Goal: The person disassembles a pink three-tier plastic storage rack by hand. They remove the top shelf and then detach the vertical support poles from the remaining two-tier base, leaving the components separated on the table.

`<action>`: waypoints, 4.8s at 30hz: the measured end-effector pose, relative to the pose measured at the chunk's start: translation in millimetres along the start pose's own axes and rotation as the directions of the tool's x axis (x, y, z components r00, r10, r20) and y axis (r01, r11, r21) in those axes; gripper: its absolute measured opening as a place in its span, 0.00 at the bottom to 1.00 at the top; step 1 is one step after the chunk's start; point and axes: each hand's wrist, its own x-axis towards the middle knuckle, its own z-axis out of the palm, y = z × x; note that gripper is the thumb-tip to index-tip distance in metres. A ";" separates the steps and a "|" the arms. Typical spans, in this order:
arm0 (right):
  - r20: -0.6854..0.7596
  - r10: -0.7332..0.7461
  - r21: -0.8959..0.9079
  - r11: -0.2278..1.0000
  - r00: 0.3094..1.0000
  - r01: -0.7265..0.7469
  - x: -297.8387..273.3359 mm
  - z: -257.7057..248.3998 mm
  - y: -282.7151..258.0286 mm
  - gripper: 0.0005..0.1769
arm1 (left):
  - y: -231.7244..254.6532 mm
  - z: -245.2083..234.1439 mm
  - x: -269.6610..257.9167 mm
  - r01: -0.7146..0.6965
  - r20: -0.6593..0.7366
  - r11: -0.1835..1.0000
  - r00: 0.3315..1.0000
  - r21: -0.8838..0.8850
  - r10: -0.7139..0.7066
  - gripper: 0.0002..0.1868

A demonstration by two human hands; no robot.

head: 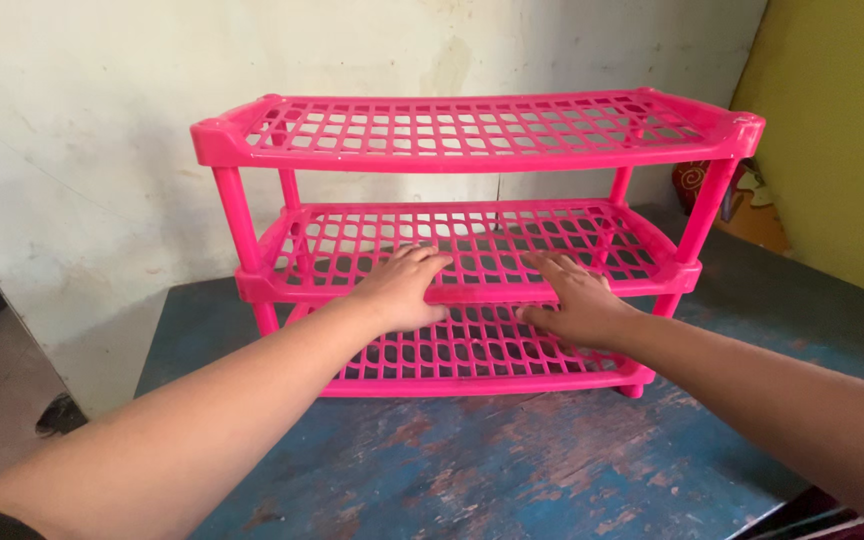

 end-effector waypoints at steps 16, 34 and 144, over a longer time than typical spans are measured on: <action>0.032 0.073 -0.007 0.997 0.997 -0.072 0.8 -10.0 -10.3 0.53 | 1.5 -1.9 3.6 0.024 -0.010 1.000 1.000 -0.011 -0.024 0.47; -0.030 0.001 0.006 1.000 1.000 -0.001 11.1 -4.5 -0.3 0.55 | 3.4 -6.1 2.7 0.045 -0.024 0.998 0.999 0.039 -0.044 0.48; -0.042 0.211 0.228 0.954 0.977 -0.196 -28.2 41.4 101.1 0.53 | 74.0 90.1 21.4 0.035 -0.168 0.982 0.983 -0.185 -0.067 0.34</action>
